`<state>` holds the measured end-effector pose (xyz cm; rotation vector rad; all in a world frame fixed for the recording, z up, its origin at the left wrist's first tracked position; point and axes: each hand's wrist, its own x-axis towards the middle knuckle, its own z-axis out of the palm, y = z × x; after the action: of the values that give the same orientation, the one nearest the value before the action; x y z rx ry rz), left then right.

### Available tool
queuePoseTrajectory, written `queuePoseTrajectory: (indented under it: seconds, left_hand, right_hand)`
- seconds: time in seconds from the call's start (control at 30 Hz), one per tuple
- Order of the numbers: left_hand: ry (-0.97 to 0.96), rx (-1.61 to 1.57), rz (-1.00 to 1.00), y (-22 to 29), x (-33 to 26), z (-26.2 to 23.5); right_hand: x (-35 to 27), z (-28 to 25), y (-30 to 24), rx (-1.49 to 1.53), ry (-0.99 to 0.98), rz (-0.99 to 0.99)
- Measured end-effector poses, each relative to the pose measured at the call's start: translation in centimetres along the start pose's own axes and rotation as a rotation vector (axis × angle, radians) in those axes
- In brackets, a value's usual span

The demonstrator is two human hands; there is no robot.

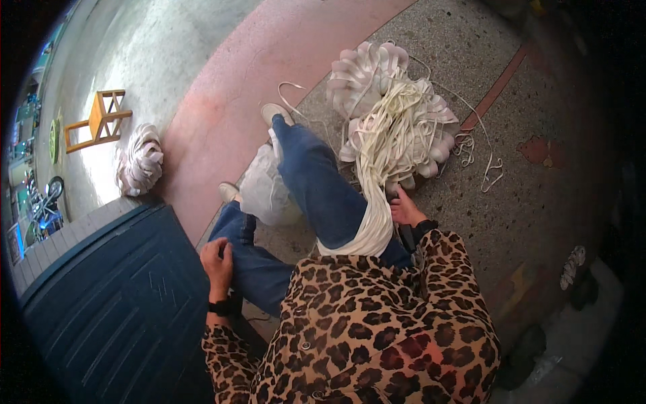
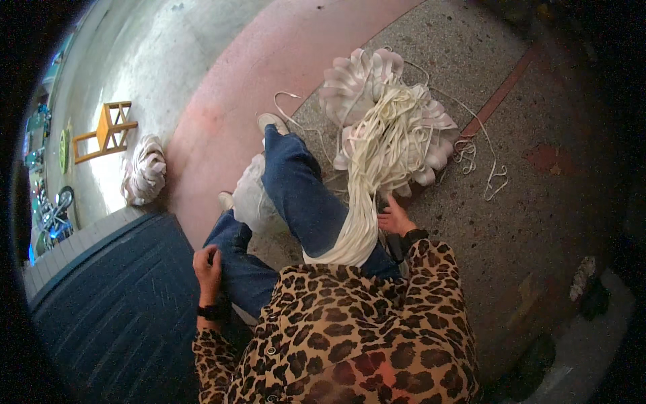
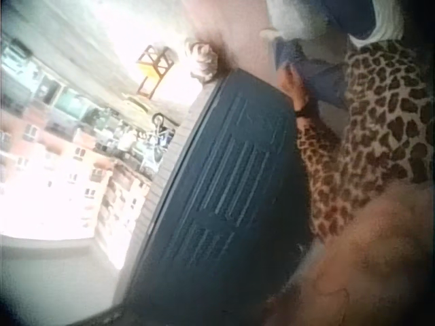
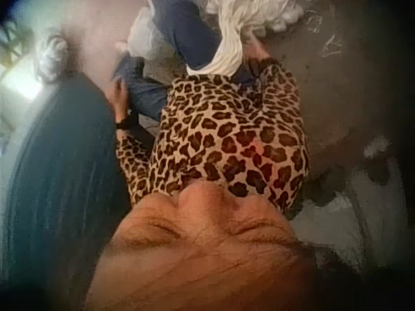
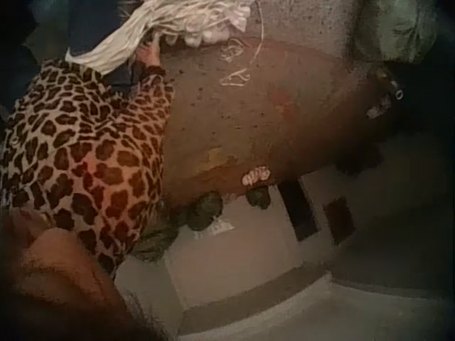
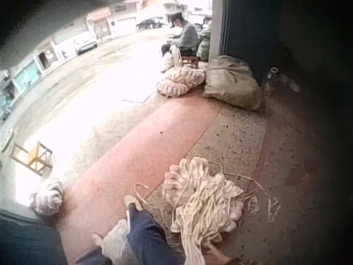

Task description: Bundle and tie together multiple sets of shoe laces and components.

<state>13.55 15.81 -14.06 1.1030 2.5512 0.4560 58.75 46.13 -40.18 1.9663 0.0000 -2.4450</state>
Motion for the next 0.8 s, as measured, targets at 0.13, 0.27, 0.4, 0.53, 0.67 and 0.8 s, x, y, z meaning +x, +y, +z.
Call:
queuePoseTrajectory:
  seconds: [0.13,0.27,0.4,0.53,0.67,0.8]
  left_hand:
    - [-0.143,-0.238,0.245,9.6,2.1,-1.7]
    - [-0.316,-0.304,0.56,18.3,2.7,0.7]
    - [-0.4,-0.49,0.485,22.0,2.1,3.4]
    - [-0.622,-1.045,0.3,25.4,0.7,2.3]
    - [-0.957,-1.246,-0.032,26.2,-2.1,-0.5]
    - [-0.873,-1.09,-0.115,19.9,-6.8,-9.3]
  right_hand:
    - [-3.8,7.0,1.2,0.109,-0.566,-0.207]
    - [-7.2,12.3,-3.4,-0.054,-0.714,-0.104]
    - [-19.9,18.8,-6.9,-0.034,-0.816,-0.269]
    - [-29.2,24.3,-3.2,-0.009,-0.897,-0.421]
    - [-32.5,27.0,0.0,-0.073,-1.056,-0.418]
    - [-27.9,23.2,-2.8,0.309,-1.064,-0.219]
